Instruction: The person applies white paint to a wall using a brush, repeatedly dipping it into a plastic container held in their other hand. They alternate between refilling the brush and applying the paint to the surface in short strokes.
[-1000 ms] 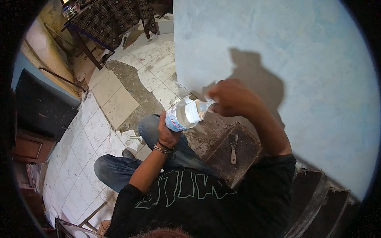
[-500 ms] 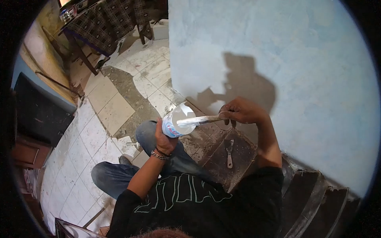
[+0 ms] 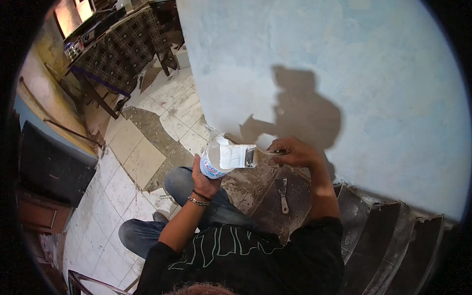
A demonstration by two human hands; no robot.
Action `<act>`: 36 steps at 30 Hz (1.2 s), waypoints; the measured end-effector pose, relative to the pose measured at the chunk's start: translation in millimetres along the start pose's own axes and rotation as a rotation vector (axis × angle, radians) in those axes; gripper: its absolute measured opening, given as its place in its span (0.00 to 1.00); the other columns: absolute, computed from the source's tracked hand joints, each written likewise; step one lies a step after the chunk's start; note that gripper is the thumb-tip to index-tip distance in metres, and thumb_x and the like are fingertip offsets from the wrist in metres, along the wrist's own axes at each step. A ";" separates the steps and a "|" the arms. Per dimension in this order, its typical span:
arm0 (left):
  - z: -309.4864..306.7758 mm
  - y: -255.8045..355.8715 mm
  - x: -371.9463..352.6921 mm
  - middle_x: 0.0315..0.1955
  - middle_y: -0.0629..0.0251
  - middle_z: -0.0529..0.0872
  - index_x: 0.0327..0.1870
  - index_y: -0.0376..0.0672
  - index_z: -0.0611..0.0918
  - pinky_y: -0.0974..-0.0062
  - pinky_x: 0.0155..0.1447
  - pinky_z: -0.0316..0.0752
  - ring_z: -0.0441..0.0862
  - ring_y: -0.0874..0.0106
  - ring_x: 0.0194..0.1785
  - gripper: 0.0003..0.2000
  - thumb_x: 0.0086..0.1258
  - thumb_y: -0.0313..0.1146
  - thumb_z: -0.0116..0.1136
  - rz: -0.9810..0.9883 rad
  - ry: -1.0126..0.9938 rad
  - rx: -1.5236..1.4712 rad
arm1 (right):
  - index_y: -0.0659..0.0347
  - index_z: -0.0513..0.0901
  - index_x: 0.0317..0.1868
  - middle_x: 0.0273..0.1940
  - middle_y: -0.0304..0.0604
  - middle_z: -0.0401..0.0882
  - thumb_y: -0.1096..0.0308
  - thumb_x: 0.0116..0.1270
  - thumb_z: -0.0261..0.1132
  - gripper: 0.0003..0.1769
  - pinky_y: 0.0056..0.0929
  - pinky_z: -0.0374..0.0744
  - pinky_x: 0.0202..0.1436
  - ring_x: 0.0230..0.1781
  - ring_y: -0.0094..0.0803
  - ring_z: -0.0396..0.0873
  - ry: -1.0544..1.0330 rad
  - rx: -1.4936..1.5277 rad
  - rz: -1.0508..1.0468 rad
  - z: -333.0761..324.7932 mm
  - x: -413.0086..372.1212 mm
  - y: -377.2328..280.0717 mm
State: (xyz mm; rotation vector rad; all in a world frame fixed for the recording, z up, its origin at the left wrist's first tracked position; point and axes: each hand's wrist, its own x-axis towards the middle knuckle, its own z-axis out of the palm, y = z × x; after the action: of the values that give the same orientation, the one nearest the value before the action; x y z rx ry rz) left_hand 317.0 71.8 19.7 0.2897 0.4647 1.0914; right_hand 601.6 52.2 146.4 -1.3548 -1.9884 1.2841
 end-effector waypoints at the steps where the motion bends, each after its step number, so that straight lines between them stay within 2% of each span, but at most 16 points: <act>1: 2.6 -3.1 1.2 0.57 0.57 0.78 0.64 0.42 0.69 0.59 0.59 0.72 0.77 0.60 0.58 0.35 0.70 0.64 0.34 -0.012 -0.006 0.007 | 0.65 0.82 0.45 0.35 0.42 0.83 0.66 0.61 0.68 0.15 0.29 0.77 0.40 0.34 0.29 0.79 0.034 -0.079 -0.011 -0.8 -2.6 4.3; 2: 4.0 -5.3 2.1 0.56 0.58 0.78 0.64 0.42 0.70 0.60 0.57 0.73 0.77 0.60 0.57 0.35 0.70 0.64 0.34 -0.024 -0.011 0.015 | 0.64 0.82 0.45 0.36 0.44 0.83 0.64 0.61 0.68 0.15 0.30 0.76 0.42 0.35 0.32 0.80 0.068 -0.157 -0.021 -0.9 -4.8 8.5; 5: -1.7 -9.2 5.0 0.56 0.57 0.78 0.63 0.38 0.70 0.60 0.62 0.71 0.76 0.60 0.58 0.35 0.71 0.63 0.35 -0.053 -0.054 0.017 | 0.63 0.82 0.47 0.39 0.47 0.83 0.61 0.60 0.69 0.18 0.35 0.76 0.44 0.38 0.37 0.81 0.147 -0.167 -0.057 4.5 -10.7 19.8; 8: 7.6 -10.5 4.6 0.50 0.61 0.81 0.62 0.45 0.72 0.68 0.42 0.76 0.81 0.65 0.48 0.35 0.69 0.66 0.33 -0.058 0.030 0.088 | 0.62 0.81 0.48 0.40 0.49 0.83 0.59 0.60 0.68 0.20 0.35 0.76 0.45 0.40 0.39 0.81 0.142 -0.233 -0.058 9.6 -14.0 20.7; 11: 15.6 -12.5 4.6 0.50 0.61 0.82 0.62 0.45 0.72 0.68 0.42 0.76 0.81 0.64 0.48 0.36 0.68 0.67 0.34 -0.035 0.081 0.076 | 0.63 0.80 0.50 0.41 0.49 0.83 0.59 0.60 0.68 0.21 0.35 0.76 0.45 0.40 0.39 0.81 0.151 -0.211 -0.071 14.8 -14.7 24.4; 14: 7.9 -12.0 5.8 0.51 0.61 0.81 0.63 0.45 0.71 0.66 0.46 0.77 0.80 0.63 0.49 0.36 0.68 0.67 0.34 -0.049 0.055 0.085 | 0.65 0.80 0.50 0.40 0.48 0.83 0.60 0.61 0.67 0.21 0.33 0.75 0.44 0.39 0.35 0.80 0.176 -0.047 -0.070 28.0 -11.6 41.3; 17: 5.5 -11.7 6.4 0.56 0.58 0.78 0.63 0.41 0.70 0.59 0.60 0.72 0.77 0.61 0.58 0.35 0.70 0.64 0.35 -0.033 0.050 0.043 | 0.65 0.80 0.51 0.37 0.46 0.83 0.61 0.64 0.65 0.19 0.30 0.75 0.43 0.38 0.30 0.78 0.131 0.088 -0.022 29.9 -11.2 34.2; 20: 8.1 -13.0 10.7 0.51 0.62 0.81 0.62 0.46 0.71 0.65 0.45 0.77 0.80 0.64 0.50 0.35 0.68 0.67 0.35 -0.021 0.091 0.055 | 0.69 0.80 0.46 0.34 0.41 0.81 0.62 0.67 0.62 0.16 0.28 0.74 0.39 0.35 0.27 0.76 0.272 0.207 -0.038 44.5 -10.5 50.0; 23: 9.6 -11.3 12.9 0.50 0.63 0.81 0.61 0.46 0.72 0.66 0.43 0.77 0.80 0.64 0.49 0.35 0.68 0.67 0.36 -0.031 0.084 0.047 | 0.69 0.80 0.39 0.29 0.37 0.78 0.62 0.70 0.59 0.15 0.26 0.73 0.34 0.29 0.24 0.74 0.249 0.322 -0.030 51.0 -8.4 60.1; 26: 12.5 -9.5 12.6 0.49 0.64 0.81 0.60 0.46 0.73 0.66 0.42 0.77 0.81 0.65 0.48 0.34 0.68 0.66 0.36 -0.049 0.095 0.049 | 0.67 0.77 0.37 0.26 0.34 0.74 0.62 0.72 0.56 0.14 0.23 0.71 0.28 0.24 0.20 0.72 0.245 0.482 -0.060 60.1 -8.9 54.6; 29: 2.5 -10.6 14.8 0.54 0.61 0.79 0.63 0.43 0.71 0.61 0.56 0.75 0.78 0.63 0.56 0.35 0.69 0.65 0.37 -0.053 0.024 0.035 | 0.65 0.77 0.40 0.24 0.35 0.73 0.62 0.71 0.56 0.12 0.21 0.70 0.25 0.21 0.19 0.71 0.236 0.633 -0.053 71.5 -8.8 54.6; 32: 9.2 -8.0 10.5 0.50 0.63 0.81 0.60 0.47 0.73 0.65 0.43 0.78 0.80 0.64 0.48 0.33 0.68 0.66 0.37 -0.027 0.100 0.040 | 0.64 0.75 0.42 0.26 0.37 0.74 0.63 0.70 0.57 0.12 0.21 0.71 0.23 0.19 0.21 0.71 0.306 0.794 -0.080 80.1 -3.9 51.1; 36: 6.7 1.6 1.8 0.51 0.62 0.80 0.61 0.49 0.72 0.63 0.45 0.77 0.79 0.64 0.49 0.33 0.68 0.66 0.37 0.046 0.148 0.018 | 0.61 0.74 0.45 0.30 0.38 0.75 0.62 0.68 0.57 0.12 0.23 0.72 0.24 0.22 0.24 0.74 0.519 1.045 -0.042 92.1 25.2 55.4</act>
State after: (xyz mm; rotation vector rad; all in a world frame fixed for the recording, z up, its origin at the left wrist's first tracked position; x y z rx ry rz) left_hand 319.8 74.1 25.8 0.2373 0.6018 1.1591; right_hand 550.1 38.0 49.7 -0.9359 -0.7603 1.4246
